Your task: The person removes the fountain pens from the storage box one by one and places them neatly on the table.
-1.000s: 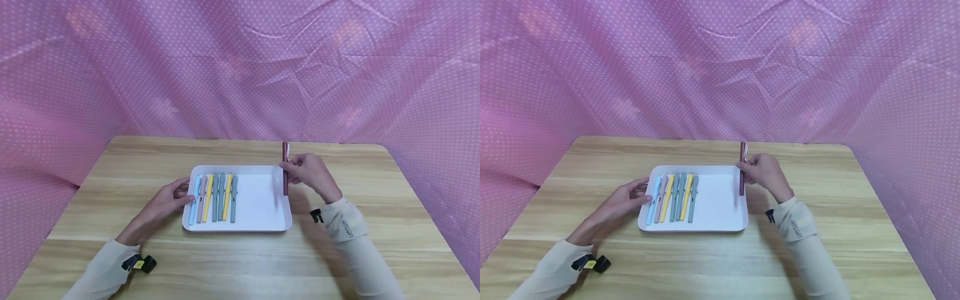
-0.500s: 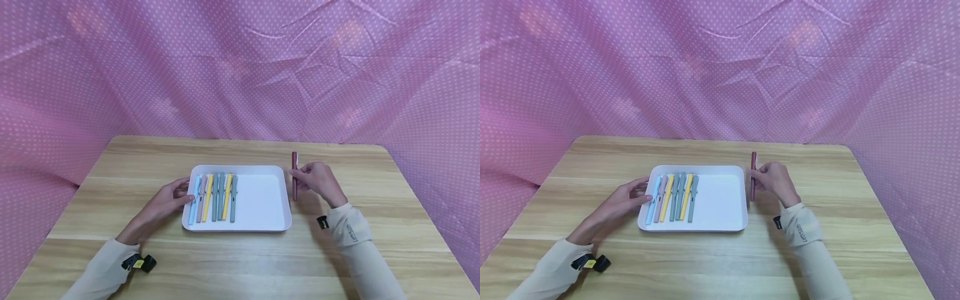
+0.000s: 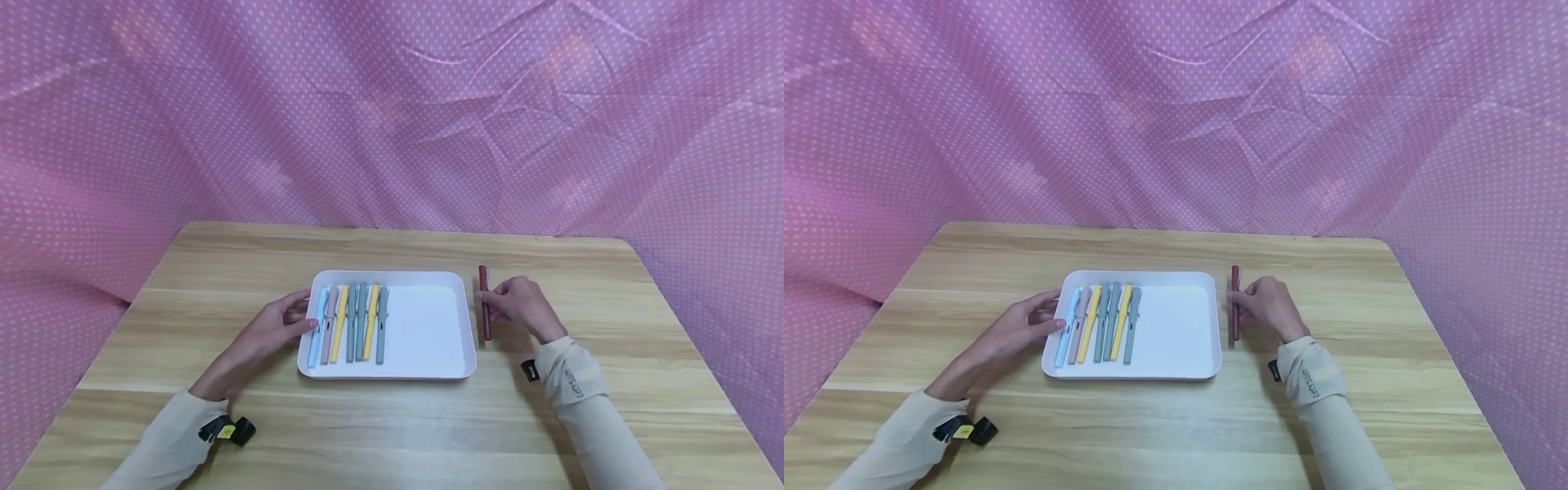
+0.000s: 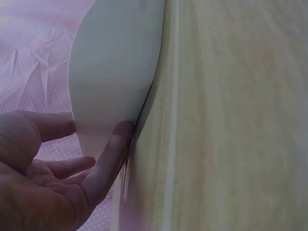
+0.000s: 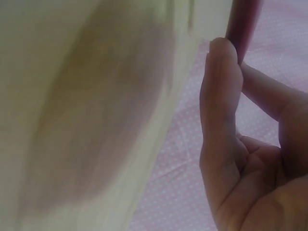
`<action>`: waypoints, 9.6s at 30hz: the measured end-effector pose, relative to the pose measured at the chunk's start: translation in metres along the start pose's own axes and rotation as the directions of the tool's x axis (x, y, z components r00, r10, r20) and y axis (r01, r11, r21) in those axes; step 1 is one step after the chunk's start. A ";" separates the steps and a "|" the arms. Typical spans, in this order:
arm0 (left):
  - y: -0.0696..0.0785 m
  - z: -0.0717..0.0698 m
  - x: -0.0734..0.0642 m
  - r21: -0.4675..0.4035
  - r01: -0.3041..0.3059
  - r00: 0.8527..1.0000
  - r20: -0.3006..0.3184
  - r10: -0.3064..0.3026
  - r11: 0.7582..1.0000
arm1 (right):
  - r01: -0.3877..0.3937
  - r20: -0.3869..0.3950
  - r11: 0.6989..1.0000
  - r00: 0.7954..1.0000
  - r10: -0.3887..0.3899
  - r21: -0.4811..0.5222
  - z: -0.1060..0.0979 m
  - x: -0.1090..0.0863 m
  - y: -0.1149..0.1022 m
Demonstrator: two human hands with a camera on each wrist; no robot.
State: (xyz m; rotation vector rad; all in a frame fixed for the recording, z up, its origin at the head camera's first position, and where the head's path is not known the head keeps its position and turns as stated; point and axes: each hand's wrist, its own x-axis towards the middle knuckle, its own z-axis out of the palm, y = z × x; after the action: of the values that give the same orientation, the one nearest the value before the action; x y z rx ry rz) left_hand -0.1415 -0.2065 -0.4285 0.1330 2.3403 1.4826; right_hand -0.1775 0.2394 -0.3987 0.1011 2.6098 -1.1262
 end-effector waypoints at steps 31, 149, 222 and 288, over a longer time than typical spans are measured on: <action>0.002 0.000 -0.001 -0.019 0.025 1.000 -0.001 -0.025 1.000 | -0.069 0.145 0.997 0.988 0.062 0.044 0.009 0.006 0.010; -0.001 -0.002 0.001 -0.065 0.026 1.000 0.003 -0.026 0.998 | 0.069 0.302 0.965 0.953 0.011 -0.254 0.112 0.026 -0.120; 0.001 -0.001 0.000 -0.069 0.037 0.999 0.015 -0.036 0.997 | 0.002 0.236 0.994 0.971 0.023 -0.106 0.099 0.020 -0.117; 0.005 -0.002 -0.001 -0.071 0.103 0.995 0.009 -0.103 0.992 | 0.062 -0.121 0.978 0.992 -0.039 0.197 -0.020 -0.009 -0.010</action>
State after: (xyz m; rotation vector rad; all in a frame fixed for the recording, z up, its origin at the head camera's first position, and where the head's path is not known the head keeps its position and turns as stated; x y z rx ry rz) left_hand -0.1417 -0.2065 -0.4233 -0.0026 2.2514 1.5109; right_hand -0.1757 0.2469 -0.3761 0.1481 2.6044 -1.4407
